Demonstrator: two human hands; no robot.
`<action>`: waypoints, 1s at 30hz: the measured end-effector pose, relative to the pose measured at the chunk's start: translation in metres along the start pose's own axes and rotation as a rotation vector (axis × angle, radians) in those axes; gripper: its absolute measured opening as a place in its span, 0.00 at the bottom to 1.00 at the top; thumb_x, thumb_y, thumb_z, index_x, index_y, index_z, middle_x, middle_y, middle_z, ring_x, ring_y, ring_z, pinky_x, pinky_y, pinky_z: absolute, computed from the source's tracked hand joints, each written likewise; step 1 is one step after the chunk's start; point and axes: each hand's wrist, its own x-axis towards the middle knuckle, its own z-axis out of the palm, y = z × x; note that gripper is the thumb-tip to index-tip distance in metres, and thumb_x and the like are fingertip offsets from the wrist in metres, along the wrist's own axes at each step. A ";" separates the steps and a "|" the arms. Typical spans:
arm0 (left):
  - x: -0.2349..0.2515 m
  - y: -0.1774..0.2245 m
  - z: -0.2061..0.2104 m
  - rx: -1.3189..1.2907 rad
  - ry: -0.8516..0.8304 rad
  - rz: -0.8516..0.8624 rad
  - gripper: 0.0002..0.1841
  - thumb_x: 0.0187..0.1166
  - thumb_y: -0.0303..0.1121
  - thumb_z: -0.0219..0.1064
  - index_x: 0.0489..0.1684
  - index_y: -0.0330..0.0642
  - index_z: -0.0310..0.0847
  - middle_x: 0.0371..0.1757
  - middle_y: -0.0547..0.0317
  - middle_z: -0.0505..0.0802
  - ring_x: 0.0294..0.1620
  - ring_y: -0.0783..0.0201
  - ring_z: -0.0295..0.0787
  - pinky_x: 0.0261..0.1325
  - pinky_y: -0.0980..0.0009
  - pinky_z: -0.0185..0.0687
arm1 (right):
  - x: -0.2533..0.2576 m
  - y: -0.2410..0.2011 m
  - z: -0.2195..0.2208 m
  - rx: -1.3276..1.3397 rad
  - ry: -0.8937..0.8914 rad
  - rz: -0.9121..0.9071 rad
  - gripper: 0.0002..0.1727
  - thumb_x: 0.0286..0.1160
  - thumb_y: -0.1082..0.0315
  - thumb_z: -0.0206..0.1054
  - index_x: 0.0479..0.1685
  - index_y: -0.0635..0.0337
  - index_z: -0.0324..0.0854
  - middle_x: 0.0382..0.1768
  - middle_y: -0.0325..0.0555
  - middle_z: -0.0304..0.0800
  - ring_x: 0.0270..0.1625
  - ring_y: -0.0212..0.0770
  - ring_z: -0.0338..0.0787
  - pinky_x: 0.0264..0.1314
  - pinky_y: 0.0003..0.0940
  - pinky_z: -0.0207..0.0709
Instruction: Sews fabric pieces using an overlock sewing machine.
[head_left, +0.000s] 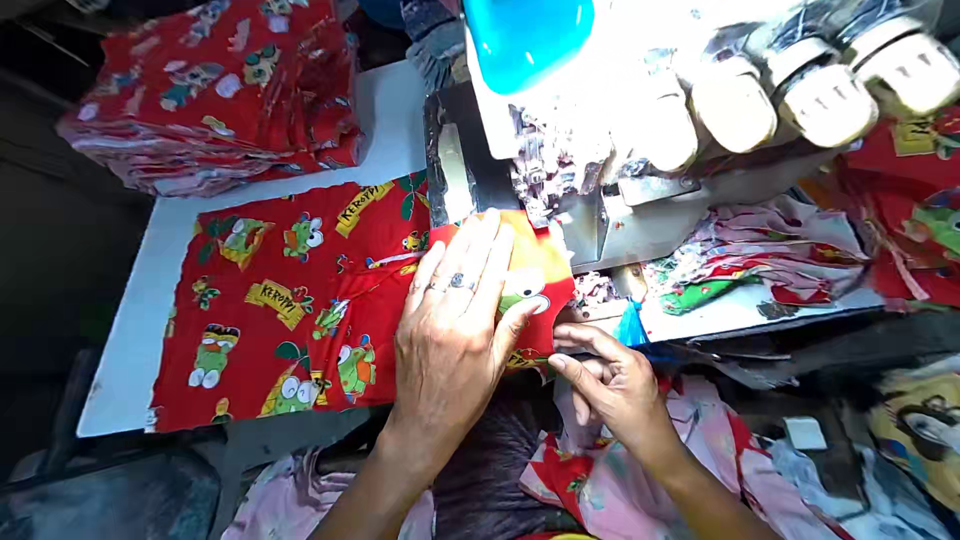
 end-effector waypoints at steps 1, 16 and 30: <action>0.003 0.000 0.000 0.003 -0.006 0.002 0.32 0.93 0.53 0.47 0.84 0.37 0.72 0.87 0.51 0.75 0.90 0.56 0.65 0.93 0.54 0.51 | 0.000 0.001 -0.002 -0.033 0.006 -0.022 0.15 0.81 0.69 0.69 0.60 0.67 0.85 0.52 0.41 0.94 0.18 0.17 0.79 0.16 0.13 0.75; -0.103 -0.012 -0.039 -0.384 -0.201 0.083 0.19 0.92 0.36 0.56 0.72 0.35 0.81 0.73 0.42 0.86 0.75 0.52 0.82 0.79 0.58 0.73 | -0.108 0.007 -0.069 -0.616 -0.143 0.047 0.09 0.83 0.70 0.66 0.51 0.63 0.89 0.45 0.45 0.91 0.42 0.30 0.91 0.49 0.25 0.87; -0.197 0.051 0.076 -0.678 -0.560 -0.386 0.19 0.93 0.42 0.54 0.66 0.41 0.85 0.38 0.50 0.93 0.33 0.55 0.91 0.42 0.52 0.88 | -0.149 0.031 -0.010 -1.002 -0.506 0.063 0.10 0.79 0.61 0.70 0.46 0.55 0.92 0.40 0.44 0.87 0.41 0.43 0.90 0.38 0.41 0.85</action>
